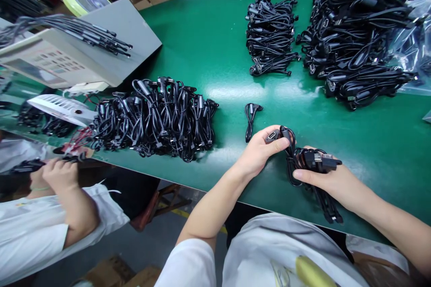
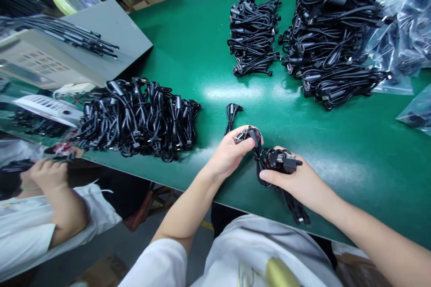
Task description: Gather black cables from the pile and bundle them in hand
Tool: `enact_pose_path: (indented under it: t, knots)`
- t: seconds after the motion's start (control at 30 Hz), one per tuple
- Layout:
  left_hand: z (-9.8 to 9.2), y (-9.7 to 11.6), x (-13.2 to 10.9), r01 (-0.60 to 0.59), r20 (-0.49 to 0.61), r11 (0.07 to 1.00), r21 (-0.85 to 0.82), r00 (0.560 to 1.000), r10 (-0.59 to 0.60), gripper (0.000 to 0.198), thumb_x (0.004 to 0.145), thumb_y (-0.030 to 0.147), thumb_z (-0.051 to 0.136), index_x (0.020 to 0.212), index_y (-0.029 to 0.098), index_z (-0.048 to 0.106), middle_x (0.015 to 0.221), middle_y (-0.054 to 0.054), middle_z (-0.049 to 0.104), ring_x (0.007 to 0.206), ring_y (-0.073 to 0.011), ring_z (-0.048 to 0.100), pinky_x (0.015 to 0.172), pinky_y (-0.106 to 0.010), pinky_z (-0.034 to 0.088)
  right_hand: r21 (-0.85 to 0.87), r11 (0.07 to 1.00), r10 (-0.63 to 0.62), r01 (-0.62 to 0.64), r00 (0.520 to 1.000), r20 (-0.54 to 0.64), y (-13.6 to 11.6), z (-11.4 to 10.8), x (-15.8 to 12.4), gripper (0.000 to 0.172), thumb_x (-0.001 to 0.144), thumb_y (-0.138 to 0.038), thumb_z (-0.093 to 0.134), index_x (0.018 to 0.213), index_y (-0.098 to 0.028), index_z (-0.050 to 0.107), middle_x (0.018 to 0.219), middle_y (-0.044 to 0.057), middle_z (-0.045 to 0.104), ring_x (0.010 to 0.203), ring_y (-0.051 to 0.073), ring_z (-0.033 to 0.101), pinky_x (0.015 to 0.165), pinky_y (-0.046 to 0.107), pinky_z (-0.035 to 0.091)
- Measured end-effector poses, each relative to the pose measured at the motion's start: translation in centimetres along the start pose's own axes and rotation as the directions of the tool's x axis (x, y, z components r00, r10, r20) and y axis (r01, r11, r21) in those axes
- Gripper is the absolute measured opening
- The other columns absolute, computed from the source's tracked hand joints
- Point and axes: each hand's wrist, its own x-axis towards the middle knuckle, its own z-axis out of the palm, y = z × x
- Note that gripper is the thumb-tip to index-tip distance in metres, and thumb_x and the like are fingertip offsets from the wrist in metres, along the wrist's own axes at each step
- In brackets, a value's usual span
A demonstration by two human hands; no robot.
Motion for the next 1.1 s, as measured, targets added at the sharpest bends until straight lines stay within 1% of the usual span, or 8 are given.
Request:
enact_pose_path:
  t: [0.13,0.23,0.37,0.47,0.63,0.77,0.93,1.1]
  knots:
    - [0.24,-0.02,-0.02,0.030,-0.003,1.000,-0.007,1.000,-0.030,0.029,0.075,0.037,0.082,0.087,0.015,0.067,0.084,-0.002,0.068,0.081,-0.0127,0.063,0.082,-0.025,0.047,0.080,0.997,-0.007,0.005,1.000,0.024,0.53,-0.17,0.03,0.025,0.082,-0.045,0.074,0.083,-0.024,0.061,0.083,-0.001,0.062,0.081,0.022,0.057,0.073,0.034,0.045]
    - [0.42,-0.24,-0.10,0.088,-0.015,0.996,0.001,0.996,-0.088,0.035,0.070,0.037,0.086,0.087,0.015,0.064,0.078,0.001,0.066,0.068,-0.0102,0.061,0.071,-0.024,0.050,0.246,0.969,-0.001,-0.002,1.000,0.012,0.83,-0.02,0.12,0.025,0.081,-0.043,0.078,0.088,-0.023,0.064,0.090,0.000,0.066,0.088,0.022,0.060,0.079,0.034,0.047]
    - [0.64,-0.47,-0.39,0.188,0.077,0.982,0.009,0.979,-0.188,0.036,0.075,0.038,0.082,0.093,0.017,0.059,0.062,0.005,0.060,0.050,-0.0088,0.055,0.055,-0.023,0.048,0.456,0.889,0.012,-0.046,0.997,0.077,0.83,0.35,0.29,0.025,0.082,-0.042,0.079,0.093,-0.022,0.071,0.094,0.003,0.073,0.092,0.023,0.066,0.086,0.036,0.049]
    - [0.83,-0.35,-0.60,0.195,0.117,0.981,-0.007,0.974,-0.193,0.035,0.079,0.038,0.079,0.096,0.018,0.057,0.059,0.005,0.058,0.049,-0.0085,0.055,0.053,-0.022,0.049,0.492,0.868,0.019,-0.061,0.996,0.091,0.77,0.44,0.32,0.023,0.082,-0.040,0.079,0.095,-0.022,0.075,0.092,0.004,0.076,0.086,0.021,0.068,0.081,0.034,0.051]
    - [0.91,-0.34,-0.60,0.211,0.092,0.977,0.006,0.973,-0.211,0.043,0.071,0.040,0.085,0.092,0.019,0.055,0.062,0.006,0.059,0.050,-0.0088,0.056,0.052,-0.021,0.047,0.561,0.821,0.067,-0.100,0.995,0.080,0.73,0.42,0.21,0.027,0.078,-0.035,0.084,0.099,-0.020,0.077,0.094,0.006,0.077,0.089,0.022,0.072,0.077,0.033,0.055]
    - [0.83,-0.53,-0.41,0.166,0.040,0.986,0.002,0.985,-0.166,0.035,0.075,0.040,0.082,0.091,0.016,0.062,0.073,0.002,0.062,0.058,-0.0071,0.054,0.059,-0.022,0.046,0.640,0.746,0.140,-0.184,0.983,0.120,0.40,0.43,0.09,0.035,0.075,-0.034,0.086,0.106,-0.021,0.076,0.097,0.008,0.078,0.089,0.024,0.074,0.077,0.035,0.058]
    - [0.94,-0.28,-0.45,0.138,-0.014,0.989,-0.052,0.990,-0.139,0.034,0.075,0.032,0.082,0.100,0.019,0.063,0.084,0.002,0.064,0.075,-0.0100,0.059,0.075,-0.024,0.046,0.673,0.706,0.176,-0.220,0.975,0.133,-0.06,0.40,0.04,0.035,0.075,-0.035,0.086,0.103,-0.019,0.076,0.096,0.010,0.079,0.086,0.024,0.076,0.073,0.033,0.060]
    - [0.82,-0.38,-0.57,0.127,0.006,0.992,-0.009,0.992,-0.127,0.031,0.080,0.031,0.078,0.103,0.021,0.061,0.086,0.002,0.062,0.077,-0.0090,0.057,0.077,-0.023,0.045,0.688,0.689,0.172,-0.226,0.974,0.148,0.01,0.56,0.06,0.033,0.075,-0.035,0.086,0.102,-0.019,0.076,0.096,0.010,0.079,0.085,0.023,0.076,0.076,0.034,0.061]
